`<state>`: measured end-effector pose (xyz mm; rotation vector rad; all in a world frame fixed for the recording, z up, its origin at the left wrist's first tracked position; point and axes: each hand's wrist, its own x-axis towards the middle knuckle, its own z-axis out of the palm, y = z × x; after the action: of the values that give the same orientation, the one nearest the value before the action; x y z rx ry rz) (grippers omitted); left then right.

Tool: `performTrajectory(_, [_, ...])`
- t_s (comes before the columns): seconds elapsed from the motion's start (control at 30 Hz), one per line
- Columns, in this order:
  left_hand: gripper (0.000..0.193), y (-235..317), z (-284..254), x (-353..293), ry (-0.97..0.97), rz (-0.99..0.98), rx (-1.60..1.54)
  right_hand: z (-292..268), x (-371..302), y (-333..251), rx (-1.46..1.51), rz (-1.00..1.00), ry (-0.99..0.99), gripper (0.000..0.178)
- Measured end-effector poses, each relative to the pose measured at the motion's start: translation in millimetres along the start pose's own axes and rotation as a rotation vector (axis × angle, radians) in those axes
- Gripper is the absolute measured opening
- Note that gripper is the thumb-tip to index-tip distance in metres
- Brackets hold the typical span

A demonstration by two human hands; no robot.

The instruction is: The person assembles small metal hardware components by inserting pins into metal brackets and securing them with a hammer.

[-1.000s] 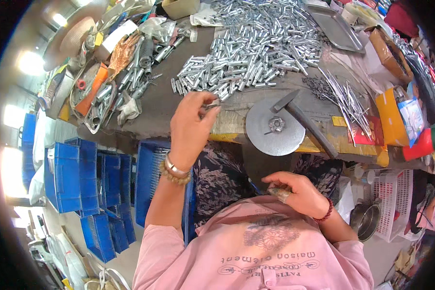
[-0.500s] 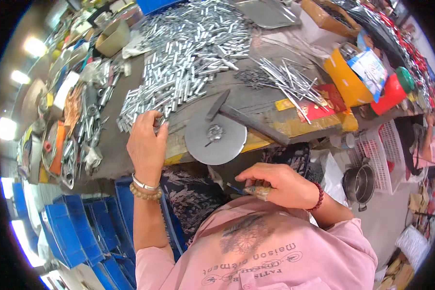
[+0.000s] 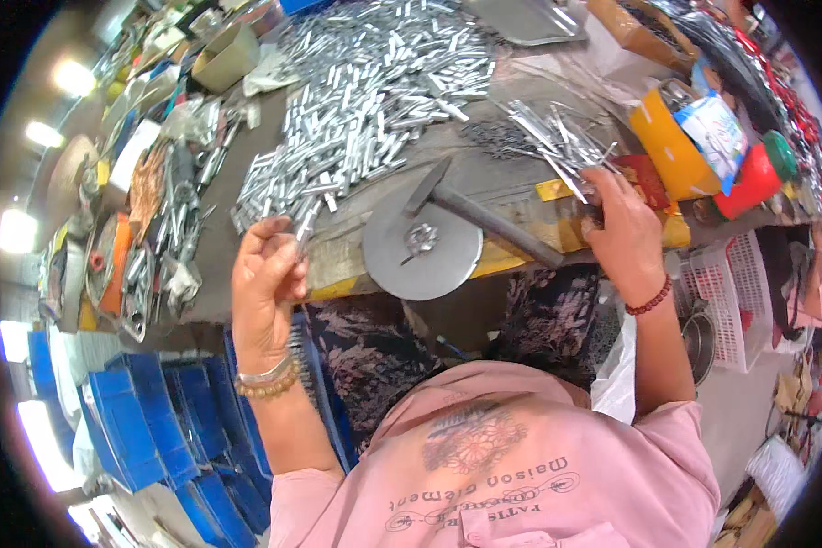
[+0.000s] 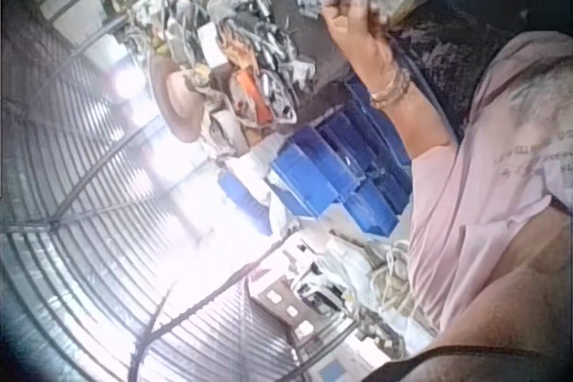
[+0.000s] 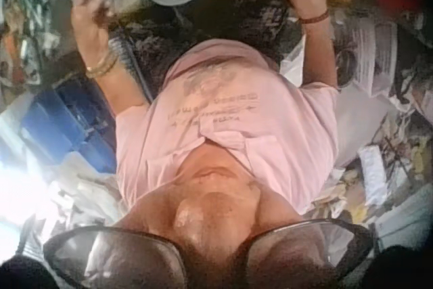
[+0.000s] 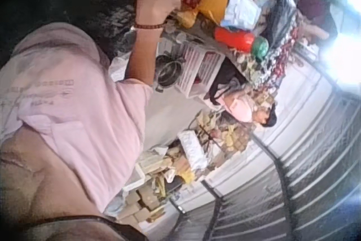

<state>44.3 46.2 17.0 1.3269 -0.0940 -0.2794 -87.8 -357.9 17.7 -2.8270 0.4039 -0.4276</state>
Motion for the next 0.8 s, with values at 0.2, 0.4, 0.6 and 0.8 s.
performTrajectory(0.2, [0.060,-21,2,-19,-0.255,-0.091,-0.791,-4,5,-4,0.029,-0.038,0.014,0.058])
performTrajectory(0.4, [0.042,-24,47,-32,-0.213,-0.040,-0.128,-11,-15,-52,1.052,0.089,-0.202,0.041])
performTrajectory(0.6, [0.019,-38,65,-38,-0.081,0.398,0.737,22,-14,-97,0.991,-0.179,-0.302,0.024])
performTrajectory(0.8, [0.020,-41,55,-37,-0.101,0.486,0.857,20,-13,-99,0.428,-0.507,-0.066,0.019])
